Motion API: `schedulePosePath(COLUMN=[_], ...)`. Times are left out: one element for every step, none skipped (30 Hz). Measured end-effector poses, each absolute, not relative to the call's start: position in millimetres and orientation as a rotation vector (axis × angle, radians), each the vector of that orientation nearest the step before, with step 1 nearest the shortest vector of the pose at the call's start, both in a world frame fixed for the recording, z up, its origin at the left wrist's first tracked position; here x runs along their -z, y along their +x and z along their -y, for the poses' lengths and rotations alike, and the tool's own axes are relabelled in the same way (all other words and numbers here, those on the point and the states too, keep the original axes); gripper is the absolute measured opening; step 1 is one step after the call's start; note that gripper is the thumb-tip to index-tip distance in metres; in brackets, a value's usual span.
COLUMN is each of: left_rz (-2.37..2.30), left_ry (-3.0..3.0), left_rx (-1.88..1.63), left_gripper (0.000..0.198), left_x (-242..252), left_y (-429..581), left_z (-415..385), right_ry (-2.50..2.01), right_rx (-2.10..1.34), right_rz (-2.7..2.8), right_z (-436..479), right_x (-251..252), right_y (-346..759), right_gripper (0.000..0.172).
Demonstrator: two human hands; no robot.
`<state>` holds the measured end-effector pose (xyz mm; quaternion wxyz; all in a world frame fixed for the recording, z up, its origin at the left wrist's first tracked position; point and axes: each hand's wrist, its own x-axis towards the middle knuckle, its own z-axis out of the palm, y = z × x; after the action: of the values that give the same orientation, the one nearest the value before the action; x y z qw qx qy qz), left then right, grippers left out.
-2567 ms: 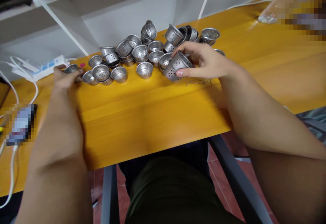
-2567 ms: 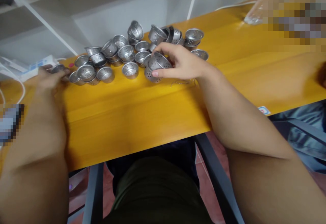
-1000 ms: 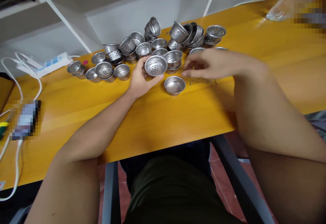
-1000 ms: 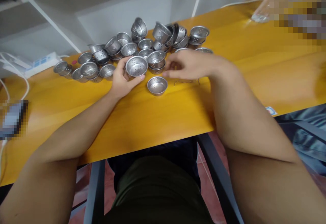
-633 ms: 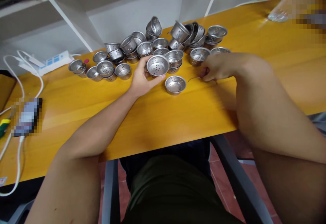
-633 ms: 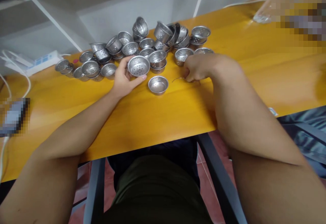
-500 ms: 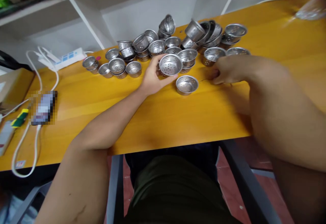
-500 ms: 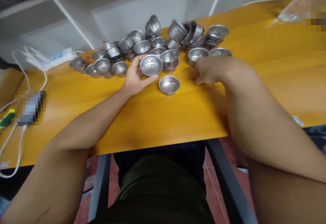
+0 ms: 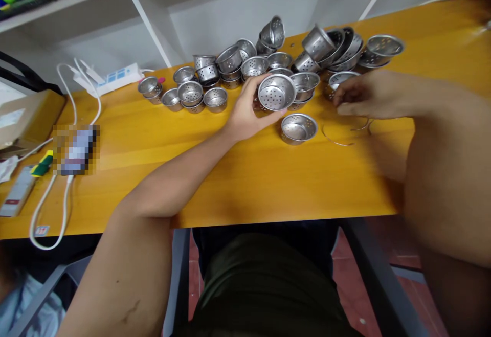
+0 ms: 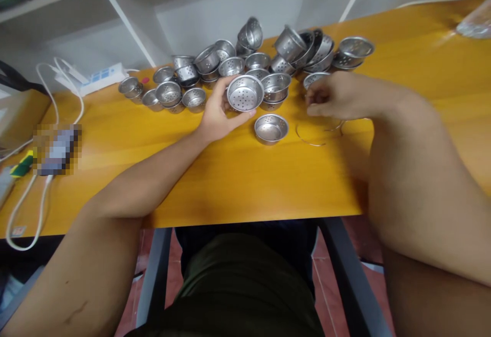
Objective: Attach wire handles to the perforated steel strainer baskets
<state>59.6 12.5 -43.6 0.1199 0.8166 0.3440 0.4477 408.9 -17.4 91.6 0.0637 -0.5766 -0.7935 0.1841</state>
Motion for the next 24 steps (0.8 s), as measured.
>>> schedulePosePath(left_rz=[-1.009,-1.006,-0.996,-0.981,-0.961,-0.942,-0.929,-0.925,-0.924,-0.920,-0.906,-0.884,-0.857,-0.830,-0.811,-0.799,-0.792,-0.787,-0.779,-0.768,-0.757,-0.745,-0.735,-0.734], left_ry=[2.378,2.364,2.347,2.334,2.326,2.319,2.313,2.304,2.292,2.268,2.238,2.209,2.183,2.168,2.170,2.191,2.224,2.260,2.291,2.312,2.313,2.300,2.278,2.257], left_rx=[-1.321,-1.337,-1.355,-1.374,-1.388,-1.397,-1.399,-1.391,-1.372,-1.360,-1.354,-1.354,-1.366,-1.385,-1.403,-1.410,-1.404,-1.395,-1.379,-1.366,-1.365,-1.366,-1.367,-1.360], left_gripper=[0.097,0.097,0.097,0.095,0.094,0.094,0.096,0.099,0.103,0.107,0.112,0.117,0.120,0.121,0.119,0.116,0.110,0.105,0.102,0.100,0.100,0.101,0.103,0.107], left_x=[43,42,42,43,43,44,44,44,45,45,45,46,47,49,51,53,56,58,59,60,59,57,54,51], left_y=[60,59,59,58,57,57,56,55,55,55,54,54,54,54,54,53,53,53,53,52,52,52,51,51], left_z=[-12,-12,-12,-13,-14,-15,-16,-17,-17,-18,-18,-19,-21,-23,-25,-28,-30,-32,-33,-33,-33,-31,-28,-25], right_ry=[-1.784,-1.788,-1.765,-1.725,-1.669,-1.604,-1.530,-1.457,-1.379,-1.306,-1.236,-1.176,-1.125,-1.096,-1.087,-1.091,-1.090,-1.097,-1.107,-1.124,-1.140,-1.153,-1.160,-1.160], right_rx=[-0.599,-0.645,-0.687,-0.695,-0.690,-0.690,-0.703,-0.727,-0.761,-0.802,-0.830,-0.827,-0.805,-0.753,-0.710,-0.696,-0.701,-0.703,-0.705,-0.699,-0.688,-0.675,-0.662,-0.648], right_rz=[2.362,2.331,2.319,2.321,2.327,2.318,2.279,2.206,2.111,1.988,1.878,1.785,1.724,1.675,1.647,1.628,1.605,1.594,1.607,1.639,1.683,1.732,1.779,1.811], right_z=[16,15,15,16,18,20,24,27,31,35,38,41,44,46,48,51,53,56,58,60,62,63,63,62], right_x=[-91,-91,-92,-94,-96,-98,-100,-101,-103,-103,-103,-102,-101,-99,-96,-94,-92,-89,-87,-86,-84,-82,-81,-79], right_y=[410,411,412,414,415,417,417,416,413,407,400,391,380,368,356,345,334,326,319,314,311,310,310,312], right_gripper=[0.029,0.027,0.026,0.023,0.019,0.015,0.010,0.006,0.008,0.014,0.023,0.033,0.044,0.053,0.059,0.062,0.062,0.063,0.063,0.063,0.063,0.063,0.063,0.064])
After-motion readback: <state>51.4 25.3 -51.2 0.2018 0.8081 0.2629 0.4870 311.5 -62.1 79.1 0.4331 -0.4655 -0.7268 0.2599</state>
